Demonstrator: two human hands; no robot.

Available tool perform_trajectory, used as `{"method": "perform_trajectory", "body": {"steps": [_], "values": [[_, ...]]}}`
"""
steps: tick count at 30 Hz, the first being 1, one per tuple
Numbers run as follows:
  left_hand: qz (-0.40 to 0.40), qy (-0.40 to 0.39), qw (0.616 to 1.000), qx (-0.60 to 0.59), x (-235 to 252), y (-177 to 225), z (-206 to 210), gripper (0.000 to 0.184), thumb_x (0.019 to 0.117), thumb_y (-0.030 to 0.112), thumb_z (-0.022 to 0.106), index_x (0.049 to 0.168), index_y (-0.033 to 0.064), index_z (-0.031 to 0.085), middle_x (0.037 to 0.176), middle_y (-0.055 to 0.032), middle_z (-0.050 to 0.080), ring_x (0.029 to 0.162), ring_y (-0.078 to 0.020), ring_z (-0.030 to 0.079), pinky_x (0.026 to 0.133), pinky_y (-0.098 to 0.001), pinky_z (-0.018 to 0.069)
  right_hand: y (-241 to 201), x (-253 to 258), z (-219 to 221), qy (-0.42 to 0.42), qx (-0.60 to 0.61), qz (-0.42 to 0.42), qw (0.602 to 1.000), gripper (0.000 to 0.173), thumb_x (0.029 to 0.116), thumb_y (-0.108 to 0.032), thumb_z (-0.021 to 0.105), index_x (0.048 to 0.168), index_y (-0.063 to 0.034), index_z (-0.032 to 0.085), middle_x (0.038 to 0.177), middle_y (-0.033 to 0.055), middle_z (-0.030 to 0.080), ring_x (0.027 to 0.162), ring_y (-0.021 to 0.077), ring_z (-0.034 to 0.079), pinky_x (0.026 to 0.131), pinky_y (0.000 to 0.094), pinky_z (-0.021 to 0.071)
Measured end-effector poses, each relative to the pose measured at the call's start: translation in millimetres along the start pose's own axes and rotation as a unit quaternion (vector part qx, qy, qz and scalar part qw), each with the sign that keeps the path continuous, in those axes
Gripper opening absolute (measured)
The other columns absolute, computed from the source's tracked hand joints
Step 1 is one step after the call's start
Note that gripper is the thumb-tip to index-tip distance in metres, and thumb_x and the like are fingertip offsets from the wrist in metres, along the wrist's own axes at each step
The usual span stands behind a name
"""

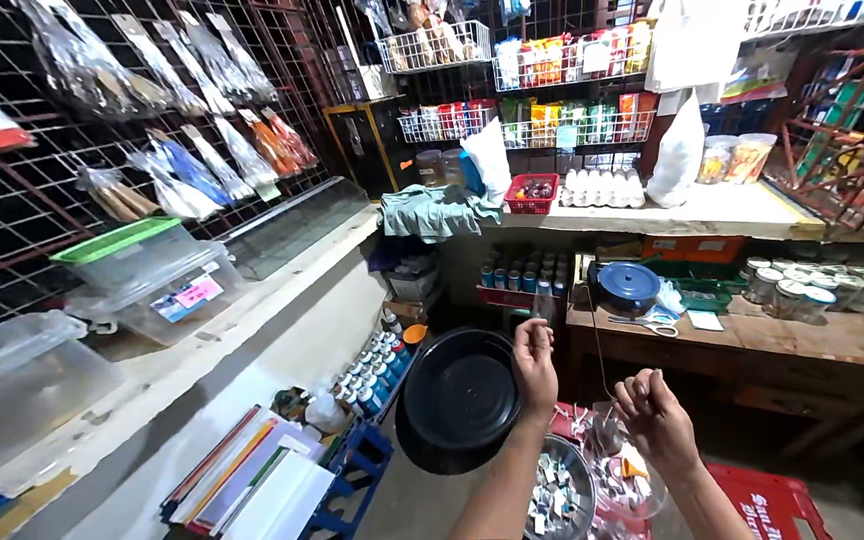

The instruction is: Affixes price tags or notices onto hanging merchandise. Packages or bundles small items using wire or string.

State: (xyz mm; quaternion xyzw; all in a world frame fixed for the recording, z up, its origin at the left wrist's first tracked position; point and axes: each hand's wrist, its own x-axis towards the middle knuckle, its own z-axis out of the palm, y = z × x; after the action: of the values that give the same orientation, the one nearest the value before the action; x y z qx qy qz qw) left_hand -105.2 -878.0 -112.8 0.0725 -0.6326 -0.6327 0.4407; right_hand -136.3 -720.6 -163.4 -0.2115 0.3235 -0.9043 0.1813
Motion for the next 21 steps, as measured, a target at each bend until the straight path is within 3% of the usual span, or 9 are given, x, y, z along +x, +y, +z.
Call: {"method": "perform_trajectory", "body": {"steps": [2, 4, 8, 11, 15, 17, 21], "values": [[-0.02, -0.042, 0.999, 0.005, 11, 10, -4, 0.03, 0.1068, 0.007, 0.039, 0.122, -0.0099, 0.059, 0.103, -0.0079, 0.066, 0.093, -0.0058, 0.064, 0.082, -0.023, 0.0541, 0, -1, -3, -0.007, 0.003, -0.004, 1.0, 0.042, 0.106, -0.046, 0.046, 0.072, -0.0279, 0.063, 0.059, -0.0148, 0.051, 0.052, -0.0025, 0.048, 0.051, 0.0151, 0.0415], [-0.039, -0.11, 0.993, 0.022, 23, 21, -6, 0.035, 0.109, 0.01, 0.036, 0.124, -0.0085, 0.06, 0.107, -0.009, 0.069, 0.096, -0.007, 0.066, 0.084, -0.0244, 0.0546, 1, -3, -3, -0.012, 0.003, -0.003, 1.0, 0.041, 0.1053, -0.046, 0.048, 0.072, -0.0273, 0.064, 0.059, -0.0143, 0.051, 0.052, -0.0023, 0.048, 0.052, 0.0152, 0.0417], [-0.043, -0.199, 0.979, 0.02, 35, 34, -4, 0.021, 0.1041, 0.009, 0.053, 0.114, -0.0055, 0.065, 0.093, -0.0014, 0.069, 0.082, -0.0021, 0.065, 0.077, -0.0202, 0.0543, 3, -8, -5, -0.022, -0.025, 0.014, 0.999, 0.039, 0.1047, -0.045, 0.05, 0.072, -0.0272, 0.064, 0.06, -0.0145, 0.051, 0.052, -0.0031, 0.047, 0.052, 0.0144, 0.0415], [-0.022, -0.206, 0.978, 0.027, 34, 30, -4, 0.012, 0.0987, 0.004, 0.06, 0.098, -0.0029, 0.069, 0.082, 0.0034, 0.068, 0.074, 0.0019, 0.062, 0.072, -0.0171, 0.0529, 5, -12, -15, -0.043, -0.03, 0.045, 0.998, 0.036, 0.1032, -0.047, 0.053, 0.076, -0.0263, 0.066, 0.06, -0.0146, 0.052, 0.053, -0.0032, 0.048, 0.053, 0.0144, 0.0423], [0.033, -0.214, 0.976, 0.017, 17, 18, -2, 0.012, 0.0973, 0.002, 0.061, 0.095, -0.0035, 0.071, 0.082, 0.0033, 0.07, 0.076, 0.002, 0.064, 0.076, -0.0176, 0.0554, 8, -17, -30, -0.027, -0.055, 0.062, 0.996, 0.034, 0.1026, -0.047, 0.054, 0.079, -0.0266, 0.067, 0.063, -0.0142, 0.056, 0.056, -0.0028, 0.051, 0.056, 0.0155, 0.0446], [0.007, -0.202, 0.979, -0.015, 10, 15, 2, 0.014, 0.0987, -0.001, 0.057, 0.093, -0.0028, 0.069, 0.081, 0.004, 0.07, 0.077, 0.0008, 0.066, 0.077, -0.0191, 0.0572, 8, -20, -33, -0.01, -0.075, 0.045, 0.996, 0.035, 0.1043, -0.045, 0.051, 0.078, -0.0273, 0.067, 0.064, -0.0146, 0.056, 0.057, -0.0032, 0.052, 0.056, 0.0154, 0.0446], [-0.133, -0.113, 0.973, -0.151, -19, -1, 12, 0.03, 0.1087, 0.006, 0.033, 0.099, 0.0009, 0.062, 0.084, 0.0006, 0.072, 0.08, -0.0068, 0.07, 0.079, -0.0244, 0.0595, 13, -26, -26, 0.019, -0.088, 0.027, 0.996, 0.042, 0.1073, -0.045, 0.043, 0.077, -0.0269, 0.066, 0.064, -0.0144, 0.058, 0.058, -0.0018, 0.053, 0.059, 0.0174, 0.0463]]}}
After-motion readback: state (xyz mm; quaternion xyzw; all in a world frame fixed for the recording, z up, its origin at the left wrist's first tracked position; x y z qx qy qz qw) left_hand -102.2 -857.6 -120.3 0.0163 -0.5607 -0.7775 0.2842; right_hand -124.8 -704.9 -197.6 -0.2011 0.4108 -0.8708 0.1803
